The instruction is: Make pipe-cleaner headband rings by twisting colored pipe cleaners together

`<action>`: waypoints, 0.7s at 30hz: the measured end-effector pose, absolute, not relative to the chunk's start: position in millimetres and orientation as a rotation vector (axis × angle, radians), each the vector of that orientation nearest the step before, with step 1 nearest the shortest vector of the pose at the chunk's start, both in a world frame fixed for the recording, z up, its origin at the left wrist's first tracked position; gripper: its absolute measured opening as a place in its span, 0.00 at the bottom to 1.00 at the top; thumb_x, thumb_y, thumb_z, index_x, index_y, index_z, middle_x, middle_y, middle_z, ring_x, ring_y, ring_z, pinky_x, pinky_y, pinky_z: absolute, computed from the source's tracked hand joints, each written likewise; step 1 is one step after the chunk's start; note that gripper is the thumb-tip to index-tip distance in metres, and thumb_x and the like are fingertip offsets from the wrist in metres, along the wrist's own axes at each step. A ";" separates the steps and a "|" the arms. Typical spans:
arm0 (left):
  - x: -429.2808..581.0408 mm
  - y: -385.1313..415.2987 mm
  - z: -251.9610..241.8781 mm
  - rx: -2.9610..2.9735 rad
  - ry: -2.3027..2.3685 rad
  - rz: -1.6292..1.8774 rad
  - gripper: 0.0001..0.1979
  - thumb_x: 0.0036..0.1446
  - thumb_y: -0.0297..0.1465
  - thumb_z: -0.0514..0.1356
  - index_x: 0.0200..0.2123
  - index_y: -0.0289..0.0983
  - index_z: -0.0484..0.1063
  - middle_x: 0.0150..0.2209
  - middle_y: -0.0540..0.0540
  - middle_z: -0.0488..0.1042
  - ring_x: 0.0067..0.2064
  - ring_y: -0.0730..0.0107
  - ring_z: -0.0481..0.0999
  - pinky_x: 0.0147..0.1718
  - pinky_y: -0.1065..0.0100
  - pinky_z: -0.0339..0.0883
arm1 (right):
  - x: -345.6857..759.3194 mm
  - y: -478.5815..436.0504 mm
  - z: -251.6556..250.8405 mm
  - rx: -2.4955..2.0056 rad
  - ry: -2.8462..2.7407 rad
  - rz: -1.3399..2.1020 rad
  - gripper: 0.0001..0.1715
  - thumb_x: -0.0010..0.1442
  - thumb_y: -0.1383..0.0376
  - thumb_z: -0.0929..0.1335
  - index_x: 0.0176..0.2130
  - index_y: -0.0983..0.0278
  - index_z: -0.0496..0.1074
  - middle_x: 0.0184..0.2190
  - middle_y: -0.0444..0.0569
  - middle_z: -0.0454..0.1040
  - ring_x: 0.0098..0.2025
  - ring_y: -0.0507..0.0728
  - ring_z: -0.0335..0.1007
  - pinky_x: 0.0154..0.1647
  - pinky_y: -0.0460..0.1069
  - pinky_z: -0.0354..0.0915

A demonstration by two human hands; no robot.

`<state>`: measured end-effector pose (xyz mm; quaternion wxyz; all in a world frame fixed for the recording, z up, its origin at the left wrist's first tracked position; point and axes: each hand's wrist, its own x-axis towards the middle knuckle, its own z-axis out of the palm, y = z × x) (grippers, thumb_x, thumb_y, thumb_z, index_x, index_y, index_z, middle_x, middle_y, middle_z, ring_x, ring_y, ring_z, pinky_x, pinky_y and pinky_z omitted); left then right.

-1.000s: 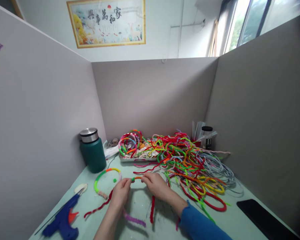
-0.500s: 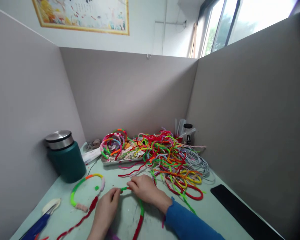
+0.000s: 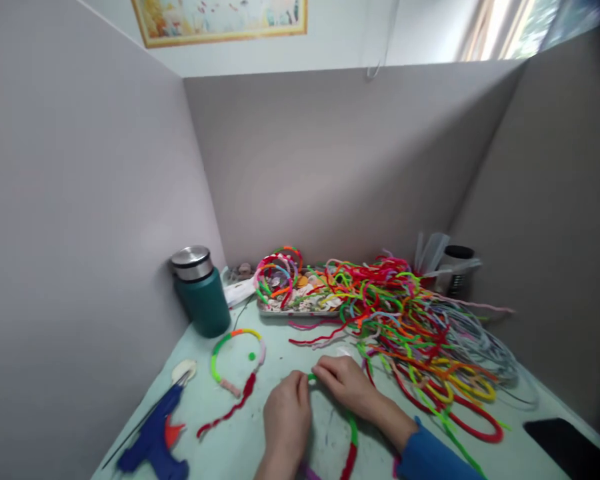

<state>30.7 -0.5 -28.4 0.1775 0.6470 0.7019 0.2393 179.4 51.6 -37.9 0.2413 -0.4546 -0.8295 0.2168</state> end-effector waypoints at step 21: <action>-13.8 -73.9 0.5 2.065 2.415 0.871 0.10 0.57 0.30 0.52 0.39 0.38 0.72 0.38 0.43 0.69 0.42 0.60 0.68 0.42 0.60 0.61 | 178.8 44.1 -38.1 -1.126 -2.365 0.525 0.16 0.61 0.58 0.60 0.31 0.63 0.71 0.28 0.46 0.72 0.32 0.55 0.67 0.33 0.48 0.58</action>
